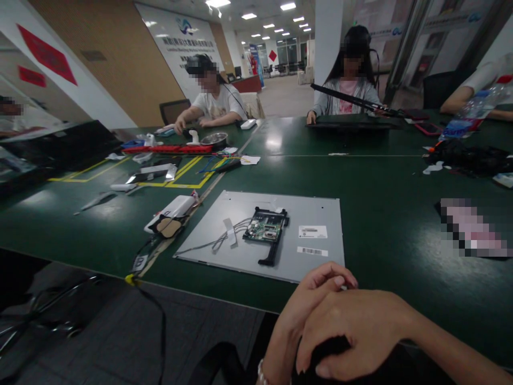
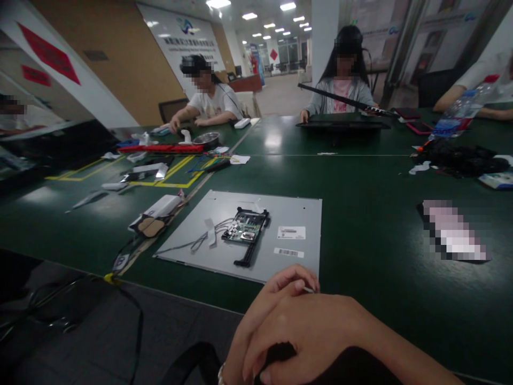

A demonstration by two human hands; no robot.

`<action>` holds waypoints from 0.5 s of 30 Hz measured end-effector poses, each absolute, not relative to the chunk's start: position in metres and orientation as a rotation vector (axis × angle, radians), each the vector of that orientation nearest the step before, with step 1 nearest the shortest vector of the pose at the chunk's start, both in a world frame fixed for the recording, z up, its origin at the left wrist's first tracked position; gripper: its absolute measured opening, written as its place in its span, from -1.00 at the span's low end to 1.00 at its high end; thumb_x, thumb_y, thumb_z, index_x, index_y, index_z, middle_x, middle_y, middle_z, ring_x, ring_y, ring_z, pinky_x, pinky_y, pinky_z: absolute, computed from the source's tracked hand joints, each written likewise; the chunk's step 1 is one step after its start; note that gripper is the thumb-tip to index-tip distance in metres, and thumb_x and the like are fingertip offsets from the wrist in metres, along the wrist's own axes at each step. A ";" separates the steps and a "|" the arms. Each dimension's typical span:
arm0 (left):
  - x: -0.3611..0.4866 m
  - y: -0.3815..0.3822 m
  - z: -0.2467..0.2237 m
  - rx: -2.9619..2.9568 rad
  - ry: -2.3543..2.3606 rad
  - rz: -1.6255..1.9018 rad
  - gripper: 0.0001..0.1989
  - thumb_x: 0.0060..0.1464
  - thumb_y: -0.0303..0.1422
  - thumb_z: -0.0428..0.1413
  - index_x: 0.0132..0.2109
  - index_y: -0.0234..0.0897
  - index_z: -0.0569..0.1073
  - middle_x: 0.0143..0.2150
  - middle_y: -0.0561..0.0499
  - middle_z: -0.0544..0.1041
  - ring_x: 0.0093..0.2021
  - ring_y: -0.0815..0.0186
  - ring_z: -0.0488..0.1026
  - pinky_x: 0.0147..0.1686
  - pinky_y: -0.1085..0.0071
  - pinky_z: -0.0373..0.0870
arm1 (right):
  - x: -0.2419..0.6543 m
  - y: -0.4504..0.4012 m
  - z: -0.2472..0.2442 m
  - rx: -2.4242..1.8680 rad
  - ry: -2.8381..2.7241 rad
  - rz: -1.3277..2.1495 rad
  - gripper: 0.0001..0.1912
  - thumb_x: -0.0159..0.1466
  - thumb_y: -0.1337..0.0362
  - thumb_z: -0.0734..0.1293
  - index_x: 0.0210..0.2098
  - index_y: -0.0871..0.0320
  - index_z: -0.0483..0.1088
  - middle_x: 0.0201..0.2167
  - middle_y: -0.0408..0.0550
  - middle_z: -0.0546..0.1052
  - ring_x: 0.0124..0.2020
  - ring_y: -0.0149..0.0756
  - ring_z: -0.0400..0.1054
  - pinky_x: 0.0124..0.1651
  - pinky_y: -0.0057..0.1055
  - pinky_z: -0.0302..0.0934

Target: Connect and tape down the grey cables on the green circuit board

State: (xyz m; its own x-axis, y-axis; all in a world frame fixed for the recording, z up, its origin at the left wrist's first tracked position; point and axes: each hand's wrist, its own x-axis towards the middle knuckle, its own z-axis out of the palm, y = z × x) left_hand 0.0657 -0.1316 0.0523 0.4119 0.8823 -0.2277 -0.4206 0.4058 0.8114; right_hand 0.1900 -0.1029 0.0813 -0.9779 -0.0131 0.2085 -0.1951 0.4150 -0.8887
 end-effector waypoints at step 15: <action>0.058 -0.127 0.051 0.716 0.682 0.868 -0.74 0.08 -0.24 0.18 -0.26 -0.40 0.57 -0.20 -0.15 0.56 -0.15 0.21 0.48 -0.04 0.31 0.31 | 0.181 -0.101 0.081 0.074 -2.640 1.469 -0.60 0.22 0.36 0.22 0.02 0.22 0.45 -0.07 -0.02 0.58 -0.05 -0.34 0.45 0.05 -0.45 0.23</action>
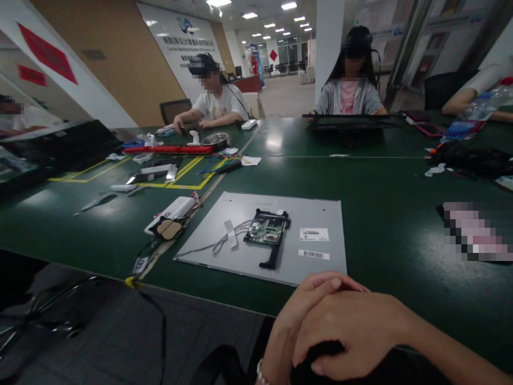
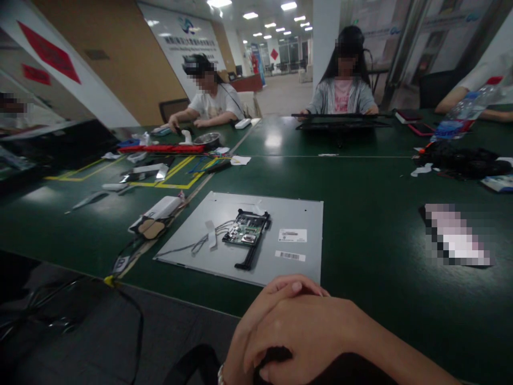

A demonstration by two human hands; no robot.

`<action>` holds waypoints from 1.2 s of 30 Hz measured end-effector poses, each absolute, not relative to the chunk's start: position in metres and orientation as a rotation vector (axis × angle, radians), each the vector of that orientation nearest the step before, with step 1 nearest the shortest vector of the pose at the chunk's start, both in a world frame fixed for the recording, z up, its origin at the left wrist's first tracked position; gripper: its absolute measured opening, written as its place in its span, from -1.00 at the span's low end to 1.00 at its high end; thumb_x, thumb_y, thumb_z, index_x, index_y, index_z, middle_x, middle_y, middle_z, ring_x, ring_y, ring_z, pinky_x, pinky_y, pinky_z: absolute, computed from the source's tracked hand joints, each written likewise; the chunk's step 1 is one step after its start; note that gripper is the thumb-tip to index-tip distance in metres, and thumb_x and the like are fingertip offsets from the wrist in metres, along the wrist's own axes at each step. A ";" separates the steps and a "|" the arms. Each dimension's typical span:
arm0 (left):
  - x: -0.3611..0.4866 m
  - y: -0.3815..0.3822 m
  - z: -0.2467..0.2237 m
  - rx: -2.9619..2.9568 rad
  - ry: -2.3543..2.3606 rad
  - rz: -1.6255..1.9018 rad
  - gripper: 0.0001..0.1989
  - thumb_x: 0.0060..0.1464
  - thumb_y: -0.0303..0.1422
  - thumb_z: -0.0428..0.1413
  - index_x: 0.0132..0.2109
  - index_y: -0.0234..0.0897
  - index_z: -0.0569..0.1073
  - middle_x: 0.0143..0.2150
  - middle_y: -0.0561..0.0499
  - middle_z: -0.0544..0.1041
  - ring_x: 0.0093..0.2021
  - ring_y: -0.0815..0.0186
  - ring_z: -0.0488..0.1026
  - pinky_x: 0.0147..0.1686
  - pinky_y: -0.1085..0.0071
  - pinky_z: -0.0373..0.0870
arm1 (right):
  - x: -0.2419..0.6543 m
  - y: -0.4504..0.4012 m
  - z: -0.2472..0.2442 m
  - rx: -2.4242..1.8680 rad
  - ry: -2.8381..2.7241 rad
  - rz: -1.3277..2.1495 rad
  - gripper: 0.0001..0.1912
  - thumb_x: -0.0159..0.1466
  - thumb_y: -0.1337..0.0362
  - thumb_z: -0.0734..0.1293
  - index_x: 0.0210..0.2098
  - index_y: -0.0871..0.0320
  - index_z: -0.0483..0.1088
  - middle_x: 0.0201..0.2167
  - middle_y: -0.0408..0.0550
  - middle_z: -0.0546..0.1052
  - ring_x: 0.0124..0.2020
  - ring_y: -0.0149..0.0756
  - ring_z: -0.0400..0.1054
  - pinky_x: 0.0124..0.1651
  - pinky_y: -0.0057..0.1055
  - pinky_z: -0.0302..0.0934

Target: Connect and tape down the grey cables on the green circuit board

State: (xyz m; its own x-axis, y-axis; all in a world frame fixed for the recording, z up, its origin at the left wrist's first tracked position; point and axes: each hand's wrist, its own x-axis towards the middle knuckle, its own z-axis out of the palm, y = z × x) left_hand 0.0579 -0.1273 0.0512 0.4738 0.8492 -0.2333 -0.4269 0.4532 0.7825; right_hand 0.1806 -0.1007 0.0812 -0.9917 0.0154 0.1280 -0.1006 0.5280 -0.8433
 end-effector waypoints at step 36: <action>-0.025 -0.071 0.001 2.347 2.359 0.224 -0.54 0.25 -0.48 -0.12 0.24 -0.15 0.30 0.30 -0.09 0.28 0.31 0.07 0.14 0.20 0.00 0.17 | 0.212 -0.049 -0.029 -1.487 -2.486 0.414 -0.44 0.38 0.04 0.09 0.32 0.03 0.12 0.40 0.05 0.00 0.40 0.17 -0.28 0.34 0.12 -0.16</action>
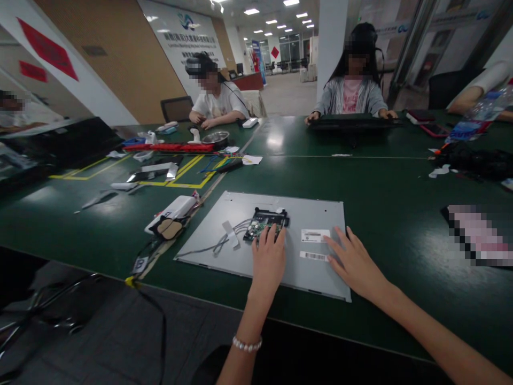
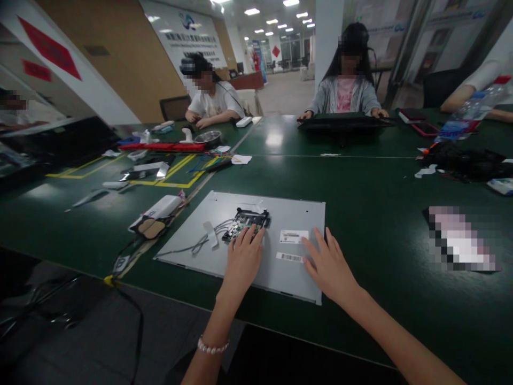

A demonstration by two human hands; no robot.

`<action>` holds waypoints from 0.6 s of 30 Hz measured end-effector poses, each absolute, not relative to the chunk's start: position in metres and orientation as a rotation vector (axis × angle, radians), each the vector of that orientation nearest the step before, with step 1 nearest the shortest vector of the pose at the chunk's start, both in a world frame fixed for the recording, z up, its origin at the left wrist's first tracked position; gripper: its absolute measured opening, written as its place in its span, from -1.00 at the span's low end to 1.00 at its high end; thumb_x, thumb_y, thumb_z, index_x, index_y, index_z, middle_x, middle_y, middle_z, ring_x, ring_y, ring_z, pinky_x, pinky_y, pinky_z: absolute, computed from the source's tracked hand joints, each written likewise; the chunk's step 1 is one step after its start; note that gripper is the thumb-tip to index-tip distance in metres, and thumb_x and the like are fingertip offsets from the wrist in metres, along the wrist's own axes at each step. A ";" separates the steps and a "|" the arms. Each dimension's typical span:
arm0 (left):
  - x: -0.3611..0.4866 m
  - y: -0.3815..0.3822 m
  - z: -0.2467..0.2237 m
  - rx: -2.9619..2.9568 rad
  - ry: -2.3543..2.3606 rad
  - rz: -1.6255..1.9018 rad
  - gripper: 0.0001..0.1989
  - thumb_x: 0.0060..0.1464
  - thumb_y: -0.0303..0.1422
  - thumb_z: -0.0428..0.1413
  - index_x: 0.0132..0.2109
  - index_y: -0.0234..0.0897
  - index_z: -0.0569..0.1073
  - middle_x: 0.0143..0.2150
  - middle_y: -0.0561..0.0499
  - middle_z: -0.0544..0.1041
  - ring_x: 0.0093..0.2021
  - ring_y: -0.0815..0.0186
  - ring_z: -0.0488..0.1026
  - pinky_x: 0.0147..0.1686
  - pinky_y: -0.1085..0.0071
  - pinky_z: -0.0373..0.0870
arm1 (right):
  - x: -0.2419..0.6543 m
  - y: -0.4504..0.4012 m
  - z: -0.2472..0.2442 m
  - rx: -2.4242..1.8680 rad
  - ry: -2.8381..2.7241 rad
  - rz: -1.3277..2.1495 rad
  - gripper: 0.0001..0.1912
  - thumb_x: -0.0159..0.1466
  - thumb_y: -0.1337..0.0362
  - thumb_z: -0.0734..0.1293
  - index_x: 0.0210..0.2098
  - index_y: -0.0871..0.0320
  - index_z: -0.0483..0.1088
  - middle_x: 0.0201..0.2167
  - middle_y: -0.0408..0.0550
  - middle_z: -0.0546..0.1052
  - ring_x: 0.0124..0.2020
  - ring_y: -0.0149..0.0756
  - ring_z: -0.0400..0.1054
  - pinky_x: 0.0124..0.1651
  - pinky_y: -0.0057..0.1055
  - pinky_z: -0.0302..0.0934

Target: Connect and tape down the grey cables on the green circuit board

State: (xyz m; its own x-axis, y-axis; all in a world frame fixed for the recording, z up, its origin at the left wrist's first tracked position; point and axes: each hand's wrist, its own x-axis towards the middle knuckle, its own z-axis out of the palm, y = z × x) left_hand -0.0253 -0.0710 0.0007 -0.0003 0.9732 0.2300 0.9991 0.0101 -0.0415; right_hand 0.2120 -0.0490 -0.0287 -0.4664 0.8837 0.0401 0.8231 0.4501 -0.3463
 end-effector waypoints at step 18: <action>-0.095 -0.007 0.015 -2.066 -2.180 0.045 -0.54 0.24 -0.45 -0.13 0.25 -0.16 0.28 0.31 -0.12 0.25 0.28 0.06 0.18 0.12 0.03 0.27 | 0.212 -0.051 -0.035 -1.501 -2.489 0.353 -0.44 0.40 0.02 0.04 0.34 0.02 0.09 0.42 0.05 -0.05 0.41 0.14 -0.31 0.33 0.12 -0.15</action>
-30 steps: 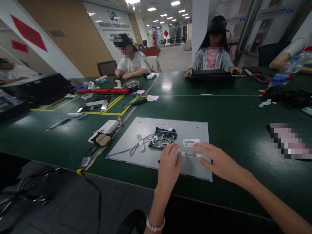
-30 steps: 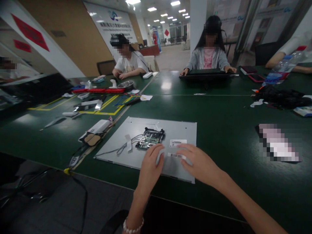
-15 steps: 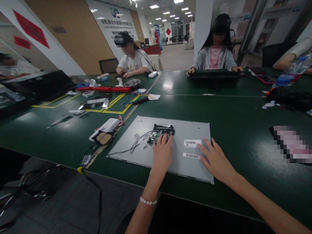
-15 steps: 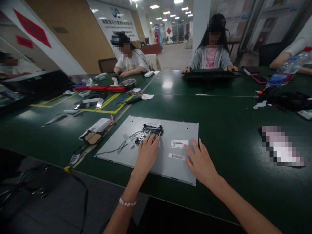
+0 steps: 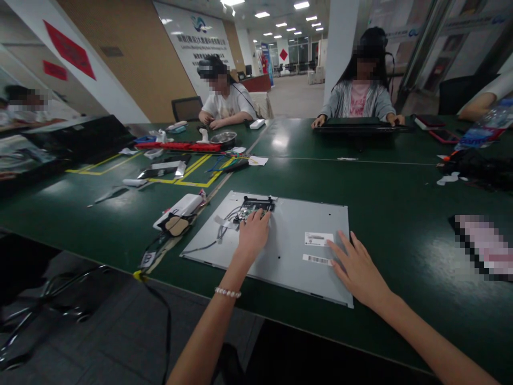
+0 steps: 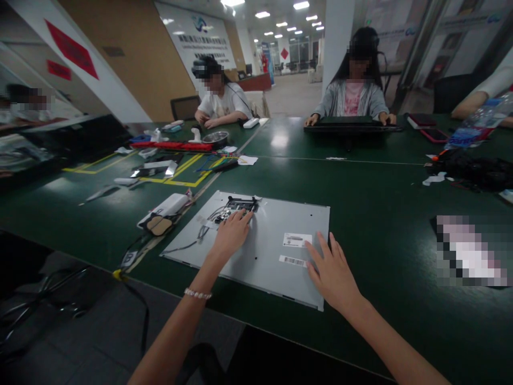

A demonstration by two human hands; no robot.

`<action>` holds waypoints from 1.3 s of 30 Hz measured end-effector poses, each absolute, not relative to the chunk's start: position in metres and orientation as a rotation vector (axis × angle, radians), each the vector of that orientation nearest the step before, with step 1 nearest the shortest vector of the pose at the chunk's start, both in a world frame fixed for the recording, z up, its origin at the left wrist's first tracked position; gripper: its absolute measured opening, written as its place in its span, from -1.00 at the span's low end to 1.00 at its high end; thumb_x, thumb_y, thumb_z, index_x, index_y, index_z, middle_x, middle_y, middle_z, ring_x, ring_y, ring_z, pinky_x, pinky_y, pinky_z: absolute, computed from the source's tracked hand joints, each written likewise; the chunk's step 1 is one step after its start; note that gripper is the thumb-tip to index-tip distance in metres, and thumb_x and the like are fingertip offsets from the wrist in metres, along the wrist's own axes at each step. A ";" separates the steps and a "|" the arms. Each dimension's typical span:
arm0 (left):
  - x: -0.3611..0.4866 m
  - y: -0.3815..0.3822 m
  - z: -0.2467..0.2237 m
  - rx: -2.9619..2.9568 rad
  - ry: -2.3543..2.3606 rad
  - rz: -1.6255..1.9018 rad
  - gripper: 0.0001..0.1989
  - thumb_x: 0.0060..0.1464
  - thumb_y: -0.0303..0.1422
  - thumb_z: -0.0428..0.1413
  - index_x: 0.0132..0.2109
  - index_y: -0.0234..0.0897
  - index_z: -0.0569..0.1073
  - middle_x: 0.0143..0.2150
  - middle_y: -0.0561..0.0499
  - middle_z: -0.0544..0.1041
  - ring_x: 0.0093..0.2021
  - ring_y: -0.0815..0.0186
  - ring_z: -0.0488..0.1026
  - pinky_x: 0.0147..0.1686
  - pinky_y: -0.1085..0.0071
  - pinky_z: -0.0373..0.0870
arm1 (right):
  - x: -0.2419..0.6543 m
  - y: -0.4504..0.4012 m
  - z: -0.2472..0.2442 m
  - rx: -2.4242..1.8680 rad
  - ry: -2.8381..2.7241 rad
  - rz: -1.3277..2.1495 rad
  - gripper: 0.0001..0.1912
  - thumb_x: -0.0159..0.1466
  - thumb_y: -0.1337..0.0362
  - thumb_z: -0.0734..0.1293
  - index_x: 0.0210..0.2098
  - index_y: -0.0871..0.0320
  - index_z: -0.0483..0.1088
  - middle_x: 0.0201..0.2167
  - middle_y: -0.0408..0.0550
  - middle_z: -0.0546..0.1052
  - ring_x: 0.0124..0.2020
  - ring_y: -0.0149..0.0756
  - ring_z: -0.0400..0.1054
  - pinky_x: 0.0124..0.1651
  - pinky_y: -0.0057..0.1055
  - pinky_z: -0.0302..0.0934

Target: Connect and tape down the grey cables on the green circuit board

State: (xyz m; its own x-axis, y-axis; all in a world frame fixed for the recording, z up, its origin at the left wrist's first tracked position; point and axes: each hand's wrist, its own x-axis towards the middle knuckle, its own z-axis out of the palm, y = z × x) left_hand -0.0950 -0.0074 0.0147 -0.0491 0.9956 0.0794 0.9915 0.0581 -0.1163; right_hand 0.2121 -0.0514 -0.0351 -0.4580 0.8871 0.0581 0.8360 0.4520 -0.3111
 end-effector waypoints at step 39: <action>-0.085 0.144 0.017 -1.907 -2.492 0.196 -0.26 0.23 0.03 -0.23 0.19 -0.55 0.36 0.23 -0.44 0.33 0.35 -0.22 -0.02 0.23 -0.30 -0.38 | 0.207 -0.053 -0.023 -1.518 -2.484 0.346 -0.45 0.40 0.05 0.05 0.34 0.02 0.10 0.41 0.04 -0.01 0.41 0.12 -0.31 0.34 0.08 -0.17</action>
State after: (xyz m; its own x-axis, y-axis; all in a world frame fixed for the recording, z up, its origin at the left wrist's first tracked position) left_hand -0.0854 0.1437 0.0166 -0.2640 0.9614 -0.0776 0.9617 0.2562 -0.0974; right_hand 0.2074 -0.0525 -0.0231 -0.4473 0.8926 0.0560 0.8434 0.4419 -0.3056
